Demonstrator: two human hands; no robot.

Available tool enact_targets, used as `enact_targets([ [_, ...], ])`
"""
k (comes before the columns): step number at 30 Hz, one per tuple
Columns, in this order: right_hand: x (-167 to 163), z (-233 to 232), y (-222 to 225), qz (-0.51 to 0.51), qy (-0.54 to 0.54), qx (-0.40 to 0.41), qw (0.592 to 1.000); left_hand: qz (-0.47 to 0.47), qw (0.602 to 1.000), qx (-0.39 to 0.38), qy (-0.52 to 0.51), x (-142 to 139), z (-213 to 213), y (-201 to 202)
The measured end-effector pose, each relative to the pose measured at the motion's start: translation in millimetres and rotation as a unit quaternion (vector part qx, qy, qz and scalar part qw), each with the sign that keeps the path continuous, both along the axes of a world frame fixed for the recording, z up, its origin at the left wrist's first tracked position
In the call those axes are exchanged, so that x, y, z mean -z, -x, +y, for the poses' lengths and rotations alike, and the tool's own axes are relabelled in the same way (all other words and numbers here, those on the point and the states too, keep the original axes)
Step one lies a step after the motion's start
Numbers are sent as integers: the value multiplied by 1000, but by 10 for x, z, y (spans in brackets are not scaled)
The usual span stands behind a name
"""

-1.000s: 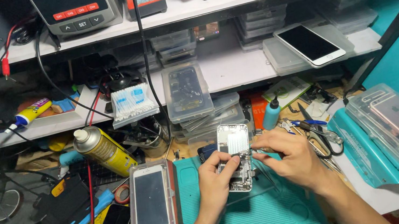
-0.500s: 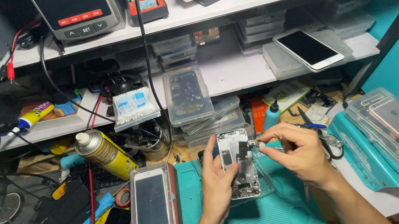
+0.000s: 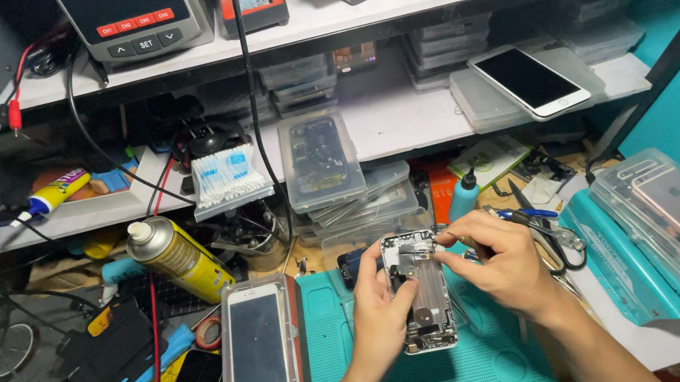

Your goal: The person repairs a disassembled smartphone at a workbench. They hold the phone chassis, use a screwdriver to remove and tighten small screws, manipulate internal components with tweezers, and reposition the phone repeatedly while working on its internals.

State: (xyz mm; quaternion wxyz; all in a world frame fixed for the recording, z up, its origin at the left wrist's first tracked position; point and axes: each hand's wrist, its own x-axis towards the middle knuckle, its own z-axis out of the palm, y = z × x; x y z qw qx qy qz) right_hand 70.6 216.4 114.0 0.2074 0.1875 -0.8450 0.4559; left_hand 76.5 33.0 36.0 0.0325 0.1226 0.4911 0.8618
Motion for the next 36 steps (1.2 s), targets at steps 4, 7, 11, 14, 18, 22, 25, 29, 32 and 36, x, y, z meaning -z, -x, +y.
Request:
enact_targets([
  [4,-14,-11,-2,1,-11,2,1000,-3,1000,-3,18,-60,3,-35],
  [7,-15,-47,-6,7,-15,6,1000,11,1000,-9,25,-90,1,-75],
  [11,-21,-65,-9,19,-24,3,1000,26,998,-22,49,-118,-5,-102],
  [14,-22,-83,-12,18,-26,1,1000,17,999,-16,44,-135,-19,-121],
  [18,-27,-91,-6,58,-35,-12,998,9,999,-9,42,-163,-20,-130],
  [22,-30,-95,-10,64,-34,-14,997,13,998,-14,52,-178,-26,-131],
  [25,-22,-111,-28,43,-26,-8,999,18,999,-13,47,-168,-42,-133],
  [29,-4,-147,-31,46,-27,-10,999,23,998,-21,60,-150,-59,-138],
  [32,4,-150,-24,63,-39,-17,997,26,998,-23,61,-154,-64,-148],
  [36,14,-152,-22,61,-48,-16,997,12,996,-26,80,-184,-80,-174],
])
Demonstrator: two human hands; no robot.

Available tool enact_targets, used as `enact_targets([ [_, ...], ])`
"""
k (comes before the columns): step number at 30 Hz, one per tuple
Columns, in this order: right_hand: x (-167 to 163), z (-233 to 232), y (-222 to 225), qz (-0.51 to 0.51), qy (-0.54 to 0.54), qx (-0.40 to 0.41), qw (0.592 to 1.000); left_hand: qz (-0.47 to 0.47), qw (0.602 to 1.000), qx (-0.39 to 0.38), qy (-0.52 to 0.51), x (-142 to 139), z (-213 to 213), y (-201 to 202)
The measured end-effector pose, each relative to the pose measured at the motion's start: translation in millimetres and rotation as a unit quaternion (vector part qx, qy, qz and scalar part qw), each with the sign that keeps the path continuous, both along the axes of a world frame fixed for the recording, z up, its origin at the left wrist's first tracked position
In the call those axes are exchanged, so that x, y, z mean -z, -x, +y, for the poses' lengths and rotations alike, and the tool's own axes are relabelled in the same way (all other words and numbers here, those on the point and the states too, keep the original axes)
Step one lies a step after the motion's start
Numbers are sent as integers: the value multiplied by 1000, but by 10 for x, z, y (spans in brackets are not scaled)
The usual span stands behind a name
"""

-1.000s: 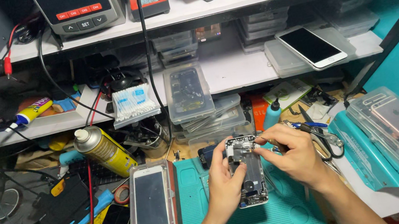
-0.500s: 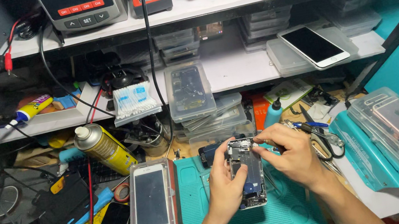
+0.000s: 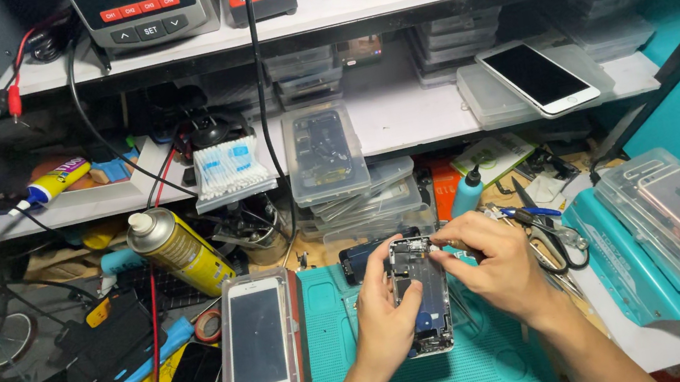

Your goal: The person repairs a disassembled smartphone at a workbench. They hold the phone chassis, use a screwdriver to remove and tighten small screws, manipulate internal components with tweezers, and reposition the phone repeatedly while working on its internals.

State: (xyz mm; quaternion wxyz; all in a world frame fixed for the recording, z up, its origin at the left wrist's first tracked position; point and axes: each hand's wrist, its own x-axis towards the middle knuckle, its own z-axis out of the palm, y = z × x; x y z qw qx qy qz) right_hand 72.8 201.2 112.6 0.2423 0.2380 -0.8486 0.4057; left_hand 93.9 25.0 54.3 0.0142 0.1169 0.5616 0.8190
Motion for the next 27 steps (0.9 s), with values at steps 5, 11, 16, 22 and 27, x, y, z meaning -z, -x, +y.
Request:
enact_targets([
  [5,-3,-13,14,5,-12,3,1000,4,1000,-6,7,-9,0,-8],
  [11,-18,-12,-11,0,-36,17,999,-10,999,-36,25,69,15,33],
  [16,14,-35,-35,1,-51,22,998,-2,999,-43,25,148,21,39],
  [22,40,-46,-33,14,-58,24,998,8,997,-61,47,168,31,43],
  [27,38,-46,-37,6,-56,22,998,-6,998,-50,28,157,33,44],
])
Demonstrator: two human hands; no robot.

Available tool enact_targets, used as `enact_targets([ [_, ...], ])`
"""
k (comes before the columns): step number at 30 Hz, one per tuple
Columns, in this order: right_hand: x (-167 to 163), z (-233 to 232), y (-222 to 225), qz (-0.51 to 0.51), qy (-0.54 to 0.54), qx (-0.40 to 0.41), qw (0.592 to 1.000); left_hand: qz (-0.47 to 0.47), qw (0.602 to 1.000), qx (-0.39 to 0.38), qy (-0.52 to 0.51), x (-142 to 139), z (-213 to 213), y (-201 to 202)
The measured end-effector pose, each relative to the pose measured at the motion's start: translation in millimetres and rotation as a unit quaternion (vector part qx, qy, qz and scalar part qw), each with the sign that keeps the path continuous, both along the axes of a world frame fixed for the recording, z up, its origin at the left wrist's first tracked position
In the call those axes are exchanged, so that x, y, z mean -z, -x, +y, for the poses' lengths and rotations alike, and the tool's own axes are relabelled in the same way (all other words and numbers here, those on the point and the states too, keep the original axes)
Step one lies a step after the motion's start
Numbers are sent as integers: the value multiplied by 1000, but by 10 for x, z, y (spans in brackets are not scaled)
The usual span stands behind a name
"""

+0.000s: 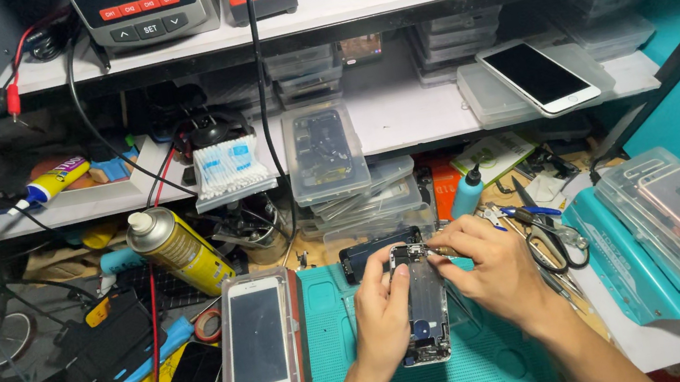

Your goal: The person repairs a disassembled smartphone at a workbench. They hold the phone chassis, use a screwdriver to remove and tighten small screws, manipulate internal components with tweezers, and reposition the phone repeatedly while working on its internals.

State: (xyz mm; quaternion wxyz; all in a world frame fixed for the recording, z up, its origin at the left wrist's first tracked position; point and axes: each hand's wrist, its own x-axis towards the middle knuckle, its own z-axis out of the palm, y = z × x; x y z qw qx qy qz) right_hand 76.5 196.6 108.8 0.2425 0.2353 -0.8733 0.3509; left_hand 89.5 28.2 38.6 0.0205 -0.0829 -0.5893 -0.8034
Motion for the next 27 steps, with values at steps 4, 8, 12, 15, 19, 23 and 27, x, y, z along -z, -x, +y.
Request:
enact_targets([
  [4,9,-3,-4,3,2,3,1000,-22,1000,-4,1,-9,-6,12],
  [8,19,2,-5,11,-5,-2,1000,-9,999,-5,-31,11,-2,31],
  [12,8,-8,-6,25,-11,-11,1000,-3,999,-11,-35,61,-15,45],
  [15,-6,-18,-26,33,-5,-12,999,-6,998,-6,-66,102,-19,67],
  [19,-10,-25,-50,50,-9,0,999,-7,996,7,-85,141,-33,86],
  [23,20,-30,-50,83,-28,9,996,5,996,1,-84,156,-26,81],
  [27,52,-38,-65,109,-58,22,992,4,996,-2,-90,157,-24,83],
])
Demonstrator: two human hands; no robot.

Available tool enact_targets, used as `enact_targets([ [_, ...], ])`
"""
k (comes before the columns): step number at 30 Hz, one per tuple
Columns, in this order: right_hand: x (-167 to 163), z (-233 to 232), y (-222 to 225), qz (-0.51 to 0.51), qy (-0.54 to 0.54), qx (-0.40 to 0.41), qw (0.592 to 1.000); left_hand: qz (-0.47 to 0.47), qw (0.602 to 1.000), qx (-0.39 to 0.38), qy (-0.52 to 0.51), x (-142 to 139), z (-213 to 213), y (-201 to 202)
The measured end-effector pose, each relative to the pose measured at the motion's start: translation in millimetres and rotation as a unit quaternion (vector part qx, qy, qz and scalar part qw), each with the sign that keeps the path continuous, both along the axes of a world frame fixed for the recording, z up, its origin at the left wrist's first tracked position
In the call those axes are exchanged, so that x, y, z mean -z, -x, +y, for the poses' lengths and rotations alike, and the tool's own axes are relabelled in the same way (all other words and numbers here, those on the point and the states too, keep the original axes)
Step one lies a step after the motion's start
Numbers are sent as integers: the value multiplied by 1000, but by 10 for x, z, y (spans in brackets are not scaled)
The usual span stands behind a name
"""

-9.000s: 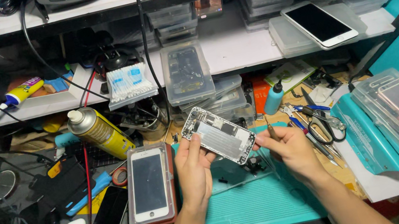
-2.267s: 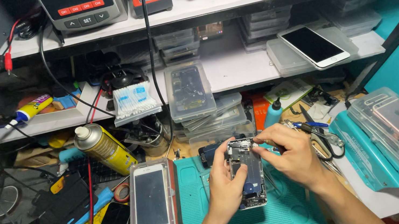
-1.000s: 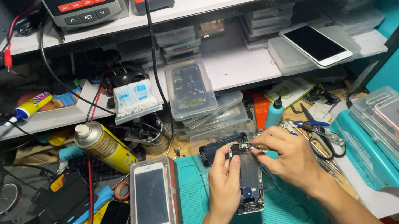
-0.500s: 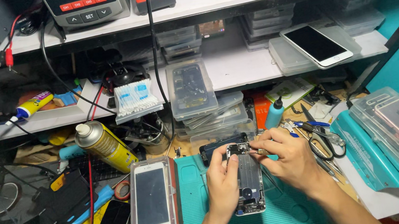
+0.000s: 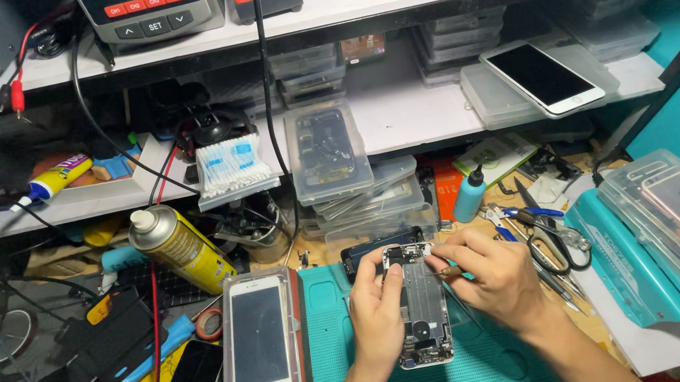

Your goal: The person repairs a disassembled smartphone at a workbench. They hold the phone chassis, use a screwdriver to remove and tighten small screws, manipulate internal components with tweezers, and reposition the phone repeatedly while working on its internals.

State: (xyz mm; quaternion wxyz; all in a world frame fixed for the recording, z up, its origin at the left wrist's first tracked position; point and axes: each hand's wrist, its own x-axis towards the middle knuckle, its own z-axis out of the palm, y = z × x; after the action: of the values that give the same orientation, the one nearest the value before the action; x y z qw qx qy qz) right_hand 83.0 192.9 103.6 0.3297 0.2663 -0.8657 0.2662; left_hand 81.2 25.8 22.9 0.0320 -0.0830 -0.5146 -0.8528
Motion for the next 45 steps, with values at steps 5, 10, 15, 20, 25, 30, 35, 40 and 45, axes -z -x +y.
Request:
enact_targets([
  [5,0,-76,-7,27,-4,7,1000,3,1000,2,-12,-4,-31,-1],
  [10,-65,-80,5,10,15,4,1000,-2,1000,-5,13,-57,-47,-35],
  [15,-76,-38,36,12,-17,18,1000,3,998,-26,61,-132,-16,-67],
  [20,-36,7,75,64,-54,1,997,-4,997,-19,71,-153,-29,-50],
  [25,-6,30,116,109,-79,-37,990,60,996,-36,60,-111,-30,3],
  [30,-7,19,128,123,-83,-45,988,21,999,-22,37,-89,-38,7],
  [35,-62,-18,93,119,-74,-38,989,24,998,-24,47,-143,-56,-12],
  [40,-64,-130,46,27,72,-7,997,-11,999,-12,48,-184,-90,-29],
  [45,-14,-89,64,-99,150,-26,983,-2,1000,12,9,-192,-101,-32],
])
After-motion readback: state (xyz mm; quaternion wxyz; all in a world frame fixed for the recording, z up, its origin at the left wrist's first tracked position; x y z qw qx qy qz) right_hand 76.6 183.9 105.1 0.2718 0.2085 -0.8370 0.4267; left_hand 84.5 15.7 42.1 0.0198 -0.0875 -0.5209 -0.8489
